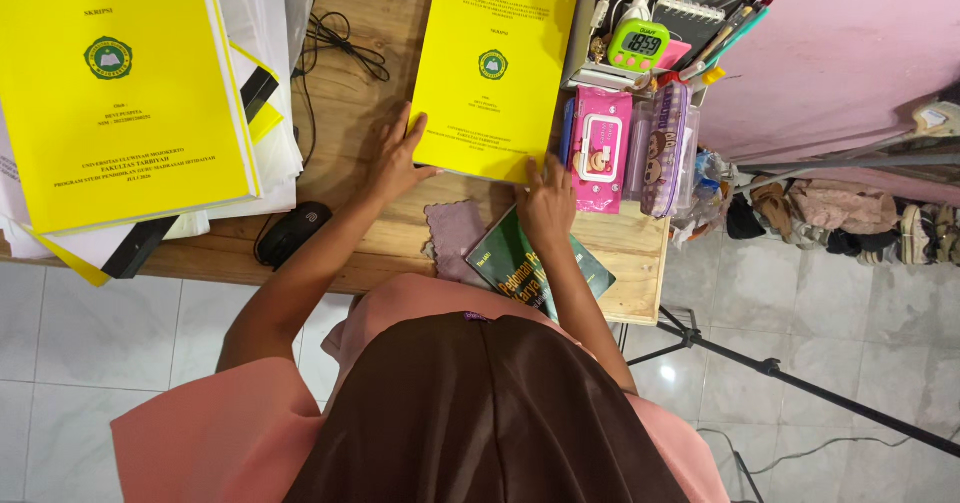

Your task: The person organizes a cluttered wooden desk by moving various items into neat stacks. They handle a digital clock, a pencil case, a pink wipe pack, and several yellow and white documents. The person uses a cloth to wipe the cover of a green book and the desk surface before stacking the items together.

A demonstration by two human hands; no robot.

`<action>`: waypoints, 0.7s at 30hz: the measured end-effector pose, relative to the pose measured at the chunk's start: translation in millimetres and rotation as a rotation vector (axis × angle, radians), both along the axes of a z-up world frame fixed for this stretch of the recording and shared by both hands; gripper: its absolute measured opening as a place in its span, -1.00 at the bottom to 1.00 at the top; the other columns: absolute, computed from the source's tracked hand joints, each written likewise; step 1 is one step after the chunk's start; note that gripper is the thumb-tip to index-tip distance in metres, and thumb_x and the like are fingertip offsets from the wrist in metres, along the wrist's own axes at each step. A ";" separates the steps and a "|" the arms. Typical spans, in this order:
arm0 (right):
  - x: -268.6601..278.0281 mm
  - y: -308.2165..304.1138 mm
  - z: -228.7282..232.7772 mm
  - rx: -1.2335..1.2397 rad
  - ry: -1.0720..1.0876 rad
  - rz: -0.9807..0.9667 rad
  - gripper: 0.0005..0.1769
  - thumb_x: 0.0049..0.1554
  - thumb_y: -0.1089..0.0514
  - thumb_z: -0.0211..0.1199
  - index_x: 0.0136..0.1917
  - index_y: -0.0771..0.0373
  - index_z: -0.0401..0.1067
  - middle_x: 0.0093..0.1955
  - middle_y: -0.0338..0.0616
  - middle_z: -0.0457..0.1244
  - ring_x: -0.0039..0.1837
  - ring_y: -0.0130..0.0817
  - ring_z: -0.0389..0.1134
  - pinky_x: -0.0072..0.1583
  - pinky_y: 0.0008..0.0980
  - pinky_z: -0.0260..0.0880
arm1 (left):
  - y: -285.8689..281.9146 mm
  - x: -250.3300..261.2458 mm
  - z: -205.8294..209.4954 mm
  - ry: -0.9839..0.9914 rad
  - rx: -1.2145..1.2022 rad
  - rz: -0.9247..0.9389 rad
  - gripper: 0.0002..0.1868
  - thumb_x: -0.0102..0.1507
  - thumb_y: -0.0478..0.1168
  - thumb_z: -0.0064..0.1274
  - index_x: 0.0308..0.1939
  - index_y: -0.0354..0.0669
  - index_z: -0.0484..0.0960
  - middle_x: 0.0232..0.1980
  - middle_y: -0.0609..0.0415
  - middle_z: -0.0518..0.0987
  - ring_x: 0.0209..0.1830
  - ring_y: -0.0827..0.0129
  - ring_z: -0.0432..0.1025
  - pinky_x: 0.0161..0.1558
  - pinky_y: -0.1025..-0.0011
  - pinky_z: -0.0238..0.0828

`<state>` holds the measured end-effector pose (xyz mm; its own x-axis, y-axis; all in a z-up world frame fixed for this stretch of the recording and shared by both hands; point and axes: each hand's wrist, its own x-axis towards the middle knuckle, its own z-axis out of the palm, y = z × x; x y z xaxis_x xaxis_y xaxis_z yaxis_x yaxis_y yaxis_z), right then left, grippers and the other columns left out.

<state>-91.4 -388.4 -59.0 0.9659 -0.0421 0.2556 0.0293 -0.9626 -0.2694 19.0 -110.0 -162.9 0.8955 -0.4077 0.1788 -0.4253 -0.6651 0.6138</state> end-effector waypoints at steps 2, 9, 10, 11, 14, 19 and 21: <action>0.1 3.7 7.0 -0.097 -0.008 -0.007 -0.57 -0.09 0.10 0.45 0.05 0.23 0.50 0.38 0.09 0.25 0.36 0.00 0.23 0.23 0.02 0.20 | -12.0 -0.4 -1.6 -0.023 -0.030 0.021 0.12 0.02 0.08 0.50 0.54 -0.17 0.26 0.63 -0.27 0.00 0.55 -0.23 0.10 0.47 -0.09 0.02; 1.7 -7.2 -24.1 -0.165 -0.039 0.025 -0.53 0.02 0.10 0.43 0.19 0.23 0.47 0.35 -0.12 0.28 0.38 -0.16 0.24 0.41 -0.01 0.12 | -26.0 -5.9 14.8 -0.007 0.005 0.070 0.10 0.00 0.06 0.49 0.53 -0.15 0.30 0.66 -0.17 0.04 0.43 -0.27 0.19 0.36 -0.02 0.24; -0.2 -9.1 -31.3 -0.191 -0.060 0.031 -0.55 0.06 0.12 0.42 0.21 0.23 0.47 0.36 -0.12 0.28 0.38 -0.18 0.25 0.42 -0.03 0.12 | -26.0 -7.1 14.3 -0.008 -0.007 0.070 0.10 0.00 0.04 0.48 0.54 -0.15 0.30 0.67 -0.16 0.03 0.42 -0.27 0.20 0.35 -0.01 0.26; 0.1 -10.0 -37.4 -0.192 -0.065 0.039 -0.53 0.04 0.10 0.40 0.21 0.25 0.46 0.36 -0.08 0.29 0.38 -0.15 0.25 0.42 -0.01 0.11 | -25.1 -6.9 14.3 -0.025 0.013 0.063 0.11 0.01 0.06 0.49 0.55 -0.16 0.28 0.66 -0.17 0.02 0.43 -0.26 0.19 0.35 -0.01 0.26; 0.2 -11.1 -50.4 -0.234 -0.082 0.052 -0.48 0.04 0.08 0.36 0.25 0.29 0.44 0.37 -0.01 0.29 0.38 -0.11 0.26 0.43 0.02 0.09 | -25.1 -7.8 18.7 -0.059 0.028 0.050 0.12 0.05 0.08 0.49 0.57 -0.16 0.25 0.67 -0.19 -0.01 0.45 -0.27 0.17 0.37 -0.01 0.25; 0.7 -4.6 -42.9 -0.182 -0.034 0.042 -0.38 0.06 0.01 0.37 0.32 0.35 0.40 0.42 0.08 0.23 0.38 -0.04 0.24 0.44 0.11 0.07 | -31.6 -16.2 66.6 0.086 0.152 0.088 0.07 0.05 0.06 0.46 0.52 -0.12 0.21 0.62 -0.19 -0.05 0.49 -0.29 0.05 0.34 -0.10 0.10; -0.6 3.2 -28.9 -0.155 0.009 0.053 -0.37 0.02 -0.04 0.39 0.28 0.31 0.41 0.45 0.13 0.19 0.39 0.03 0.22 0.40 0.17 0.04 | -26.7 -18.4 90.4 -0.052 -0.004 0.047 0.01 0.06 -0.02 0.43 0.48 -0.20 0.24 0.60 -0.33 -0.08 0.53 -0.32 0.00 0.41 -0.06 0.06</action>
